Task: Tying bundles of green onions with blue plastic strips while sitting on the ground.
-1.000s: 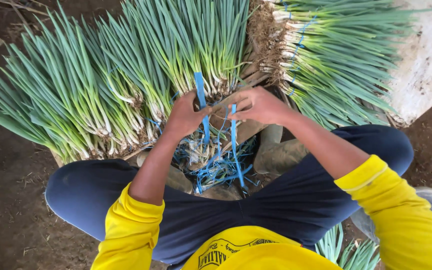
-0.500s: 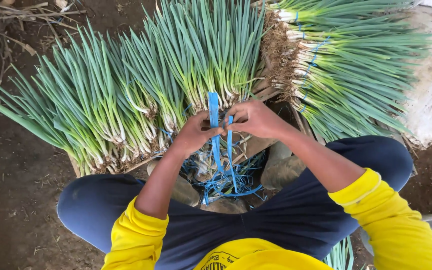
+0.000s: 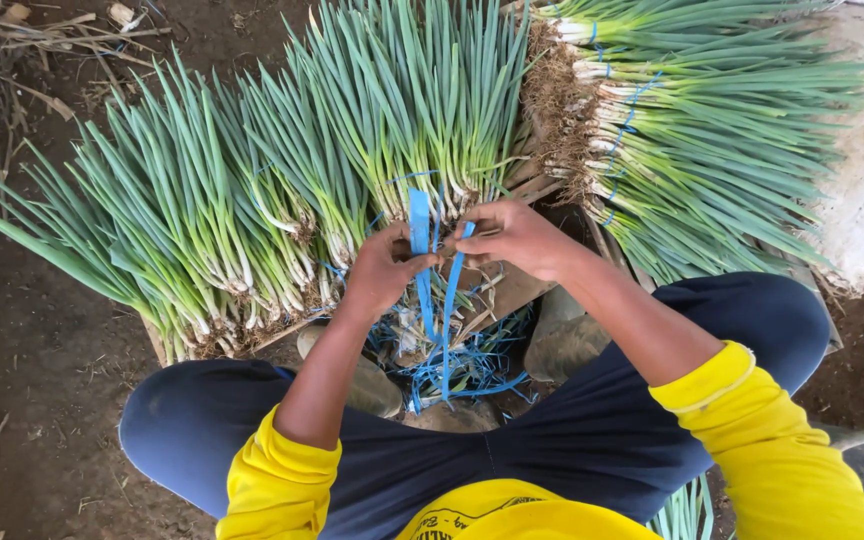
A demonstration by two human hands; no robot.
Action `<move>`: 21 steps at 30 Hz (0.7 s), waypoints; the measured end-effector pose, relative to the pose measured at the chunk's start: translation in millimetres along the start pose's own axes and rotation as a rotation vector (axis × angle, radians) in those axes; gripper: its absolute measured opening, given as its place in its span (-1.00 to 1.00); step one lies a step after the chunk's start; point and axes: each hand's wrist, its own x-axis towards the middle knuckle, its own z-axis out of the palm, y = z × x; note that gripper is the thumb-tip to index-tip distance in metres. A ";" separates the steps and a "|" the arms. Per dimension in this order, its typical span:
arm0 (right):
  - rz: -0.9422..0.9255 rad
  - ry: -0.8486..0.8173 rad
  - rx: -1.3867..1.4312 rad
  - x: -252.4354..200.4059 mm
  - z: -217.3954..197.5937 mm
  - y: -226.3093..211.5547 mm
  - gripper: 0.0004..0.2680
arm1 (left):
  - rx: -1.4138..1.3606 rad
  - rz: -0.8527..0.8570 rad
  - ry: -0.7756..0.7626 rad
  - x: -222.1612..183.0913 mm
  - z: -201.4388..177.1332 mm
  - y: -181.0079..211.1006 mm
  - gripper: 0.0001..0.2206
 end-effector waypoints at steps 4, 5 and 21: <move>-0.044 0.028 0.111 17.2 -5.3 20.3 -0.83 | -0.021 -0.008 -0.078 2.6 4.8 -14.5 -0.80; -0.065 0.071 0.106 19.3 -7.2 22.0 -0.83 | -0.013 -0.004 -0.094 0.6 6.2 -14.0 -0.81; -0.306 0.411 0.348 7.0 -16.1 0.8 -0.86 | 0.116 -0.171 -0.061 5.3 6.4 -19.8 -0.56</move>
